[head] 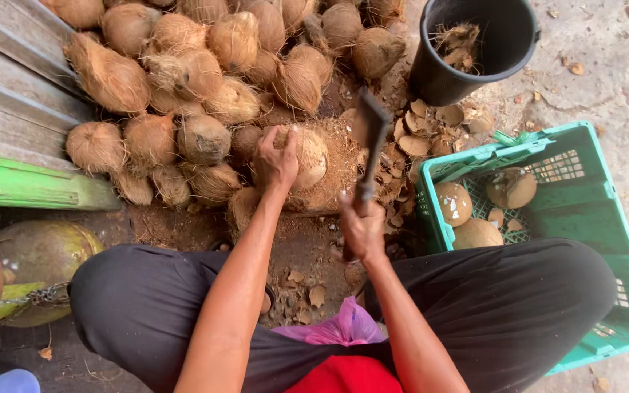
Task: The person sits on the ground and husks coconuts one at a time, chopping off the outer husk with a heavy bladed cleaver. Husked coconuts are placed into a green plastic crate, and discarded husk pieces accumulate on the ground beside a pile of unhusked coconuts.
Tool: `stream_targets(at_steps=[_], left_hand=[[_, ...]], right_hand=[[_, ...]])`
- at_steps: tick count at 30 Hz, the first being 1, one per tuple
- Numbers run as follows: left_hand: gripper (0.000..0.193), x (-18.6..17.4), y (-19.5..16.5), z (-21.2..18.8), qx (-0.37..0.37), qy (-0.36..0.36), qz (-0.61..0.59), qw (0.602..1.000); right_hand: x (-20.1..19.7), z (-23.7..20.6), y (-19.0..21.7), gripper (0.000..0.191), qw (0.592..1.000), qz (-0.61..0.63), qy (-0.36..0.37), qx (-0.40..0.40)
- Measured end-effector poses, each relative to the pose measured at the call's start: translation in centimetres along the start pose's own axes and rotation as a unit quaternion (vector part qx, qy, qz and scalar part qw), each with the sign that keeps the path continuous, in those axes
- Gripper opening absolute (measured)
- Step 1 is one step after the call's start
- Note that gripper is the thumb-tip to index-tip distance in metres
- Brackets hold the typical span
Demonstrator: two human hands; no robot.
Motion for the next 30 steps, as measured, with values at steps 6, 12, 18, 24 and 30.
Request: stream_targets(at_steps=[6,12,18,24,30], left_hand=[[0.062,0.9,0.7,0.2,-0.057,-0.003,-0.019,0.998],[0.063,1.3,0.7,0.3,0.001,-0.038,-0.034,0.999],[0.067,0.9,0.2,-0.3,-0.066,-0.037,-0.012,0.997],[0.07,1.2,0.5,-0.2,0.051,-0.072,0.018,0.996],[0.064,-0.1,1.9,0.2,0.024,0.003,-0.113,0.993]], right_hand=[[0.3,-1.2,-0.6,0.043,1.0,-0.002,0.011,0.016],[1.1,-1.0,0.4,0.037,0.999,0.004,-0.006,0.049],[1.1,-0.5,-0.6,0.044,0.995,-0.094,-0.029,0.001],[1.8,1.9,-5.2,0.028,0.973,-0.147,0.031,0.176],[1.7,2.2,-6.4,0.032,0.987,-0.032,0.066,0.144]])
Point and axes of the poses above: each hand's wrist, its own z-axis towards the middle knuckle, its own x-axis out of the palm, y = z × x, the point moved 2 cm from there along z, towards the middle knuckle, and after that the axes turned 7 degrees about x, right-handed, at the moved point
